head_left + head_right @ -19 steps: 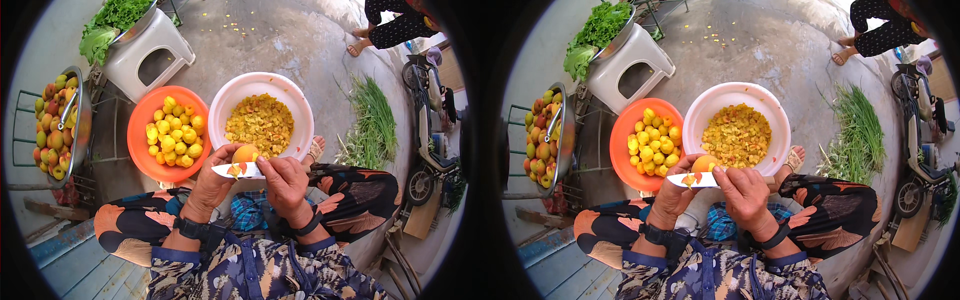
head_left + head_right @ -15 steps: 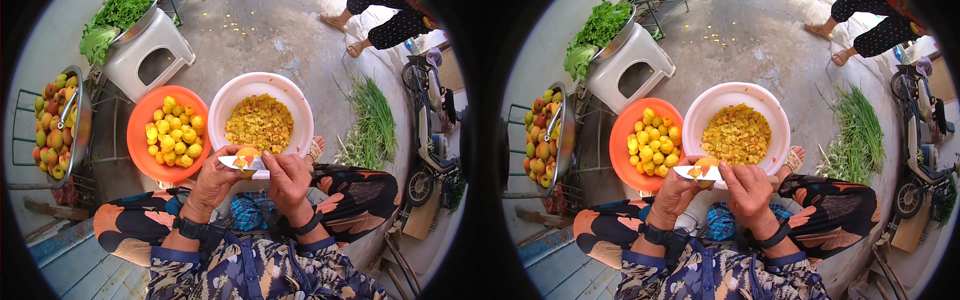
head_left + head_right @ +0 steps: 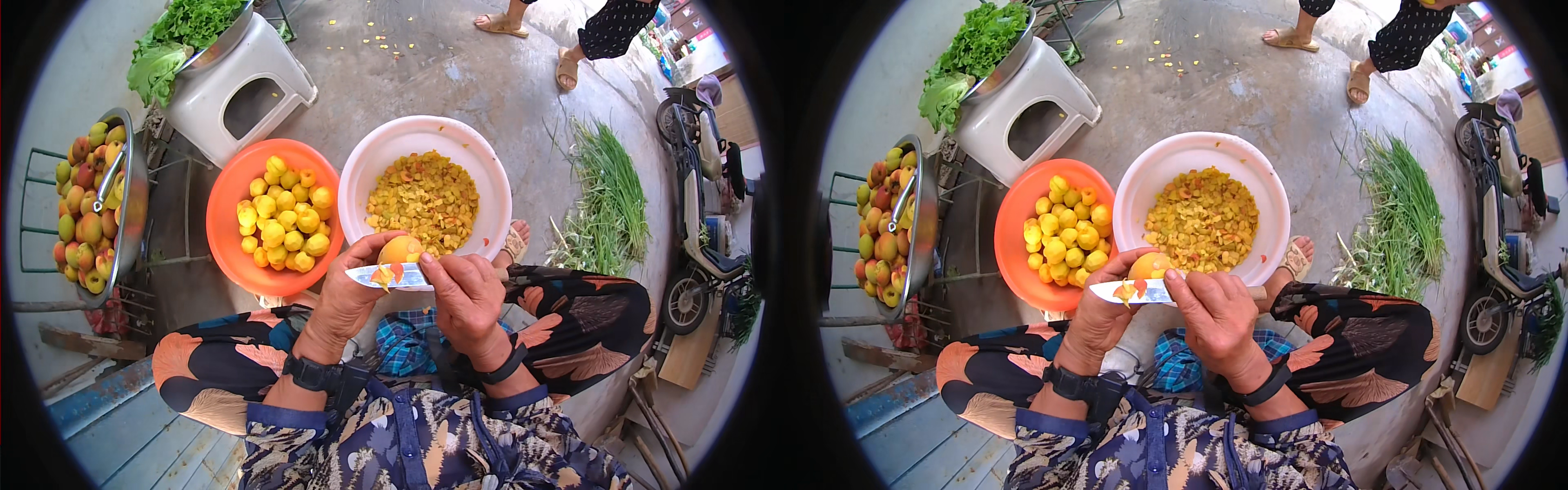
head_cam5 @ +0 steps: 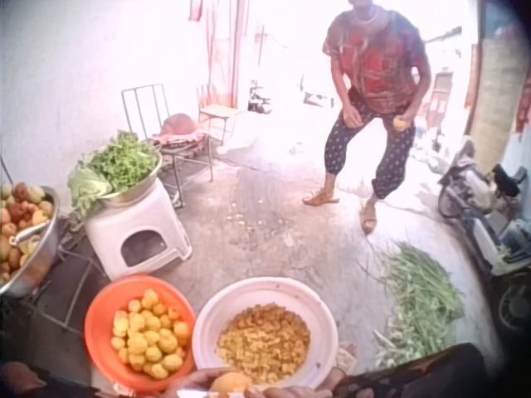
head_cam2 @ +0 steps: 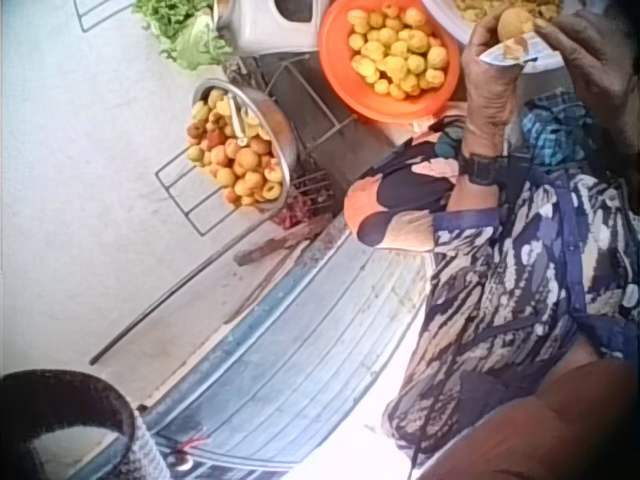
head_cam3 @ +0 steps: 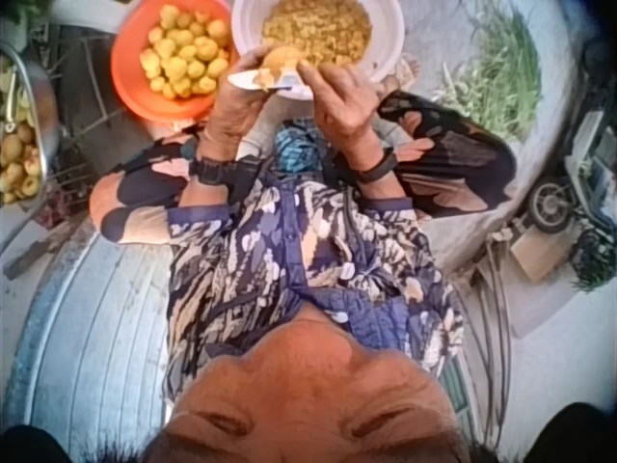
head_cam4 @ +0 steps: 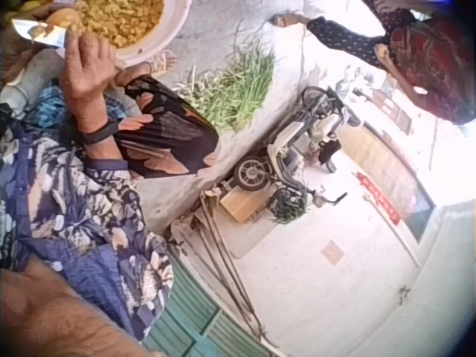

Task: Peeling and slicing small yellow and red fruits into a bowl.

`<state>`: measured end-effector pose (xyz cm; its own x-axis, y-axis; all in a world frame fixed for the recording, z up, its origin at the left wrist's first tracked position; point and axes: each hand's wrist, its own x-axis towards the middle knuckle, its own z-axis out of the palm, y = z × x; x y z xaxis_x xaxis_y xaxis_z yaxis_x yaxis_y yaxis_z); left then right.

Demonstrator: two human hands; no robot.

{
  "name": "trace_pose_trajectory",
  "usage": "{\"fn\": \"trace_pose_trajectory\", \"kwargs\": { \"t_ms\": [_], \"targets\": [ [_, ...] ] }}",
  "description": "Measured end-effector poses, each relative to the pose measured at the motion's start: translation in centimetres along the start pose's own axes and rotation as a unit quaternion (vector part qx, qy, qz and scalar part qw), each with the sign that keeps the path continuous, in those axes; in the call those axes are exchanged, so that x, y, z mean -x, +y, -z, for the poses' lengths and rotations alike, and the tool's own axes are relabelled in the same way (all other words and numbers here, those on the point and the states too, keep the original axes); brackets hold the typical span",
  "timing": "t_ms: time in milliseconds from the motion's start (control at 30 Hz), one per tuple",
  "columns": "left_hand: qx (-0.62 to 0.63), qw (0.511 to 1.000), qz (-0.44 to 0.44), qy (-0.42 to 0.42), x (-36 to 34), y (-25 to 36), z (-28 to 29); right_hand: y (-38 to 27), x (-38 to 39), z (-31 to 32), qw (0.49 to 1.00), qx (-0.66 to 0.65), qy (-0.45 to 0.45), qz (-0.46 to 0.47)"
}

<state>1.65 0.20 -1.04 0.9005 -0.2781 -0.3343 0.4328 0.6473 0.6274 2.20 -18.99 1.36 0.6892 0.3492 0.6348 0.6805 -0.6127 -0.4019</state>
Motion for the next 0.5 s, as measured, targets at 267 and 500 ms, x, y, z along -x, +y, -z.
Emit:
{"fn": "trace_pose_trajectory", "kwargs": {
  "t_ms": [267,500],
  "targets": [
    [0.011,1.000,-0.001,-0.013,0.1,0.0,0.1,0.4,0.1,0.0,1.000,0.020,0.005,-0.019],
    [0.001,1.000,-0.012,-0.024,0.1,0.6,-0.8,3.1,1.5,0.3,0.980,0.032,0.036,-0.192]
  ]
}}
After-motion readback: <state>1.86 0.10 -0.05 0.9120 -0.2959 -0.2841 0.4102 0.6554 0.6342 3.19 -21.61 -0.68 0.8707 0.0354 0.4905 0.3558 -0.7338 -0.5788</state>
